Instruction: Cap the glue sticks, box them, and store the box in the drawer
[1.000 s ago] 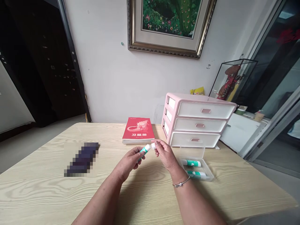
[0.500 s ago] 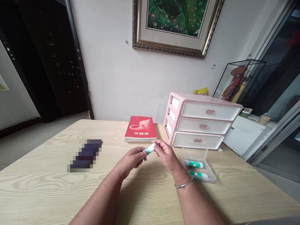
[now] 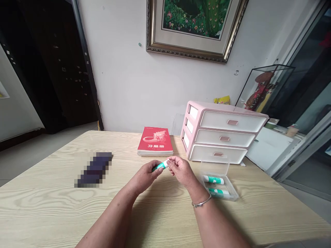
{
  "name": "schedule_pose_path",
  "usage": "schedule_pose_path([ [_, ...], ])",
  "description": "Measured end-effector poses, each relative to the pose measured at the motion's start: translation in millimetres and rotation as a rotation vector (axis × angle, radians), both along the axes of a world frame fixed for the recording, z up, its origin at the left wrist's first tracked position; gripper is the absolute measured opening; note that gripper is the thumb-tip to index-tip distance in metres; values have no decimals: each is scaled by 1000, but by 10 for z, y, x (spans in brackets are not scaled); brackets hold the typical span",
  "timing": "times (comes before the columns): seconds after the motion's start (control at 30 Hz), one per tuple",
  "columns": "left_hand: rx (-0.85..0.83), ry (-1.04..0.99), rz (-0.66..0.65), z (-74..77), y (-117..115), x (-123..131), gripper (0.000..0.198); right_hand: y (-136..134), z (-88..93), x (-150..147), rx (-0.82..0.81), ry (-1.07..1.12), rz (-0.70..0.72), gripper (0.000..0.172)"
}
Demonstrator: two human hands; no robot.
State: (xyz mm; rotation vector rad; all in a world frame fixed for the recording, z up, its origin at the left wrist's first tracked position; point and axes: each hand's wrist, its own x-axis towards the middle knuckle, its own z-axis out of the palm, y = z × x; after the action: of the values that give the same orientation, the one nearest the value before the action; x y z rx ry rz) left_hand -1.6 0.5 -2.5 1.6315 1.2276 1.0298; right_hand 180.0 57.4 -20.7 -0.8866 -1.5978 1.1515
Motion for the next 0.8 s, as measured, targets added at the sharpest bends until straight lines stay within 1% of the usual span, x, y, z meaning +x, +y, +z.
schedule_pose_path([
  [0.17,25,53,-13,-31,17,5,36,5,2,-10,-11,-14,-15,39],
  [0.27,11,37,-39,-38,17,30,31,-15,-6,-36,14,-9,-24,38],
  [0.43,-157,-66,-34,6,-4,88,21,-126,45,-101,71,10,46,38],
  [0.5,-169,-92,-47,8,-4,92,18,-149,69,-100,88,-3,53,37],
  [0.6,-63,-49,-74,-29,11,84,19,-133,71,-79,132,-42,9,36],
  [0.67,55,53,-63,-74,29,88,23,-109,48,-79,144,-75,-58,35],
  [0.73,155,184,-3,-118,44,106,23,-92,13,-100,127,-95,-129,37],
  [0.8,207,293,61,-149,53,131,21,-84,-17,-129,98,-94,-182,39],
])
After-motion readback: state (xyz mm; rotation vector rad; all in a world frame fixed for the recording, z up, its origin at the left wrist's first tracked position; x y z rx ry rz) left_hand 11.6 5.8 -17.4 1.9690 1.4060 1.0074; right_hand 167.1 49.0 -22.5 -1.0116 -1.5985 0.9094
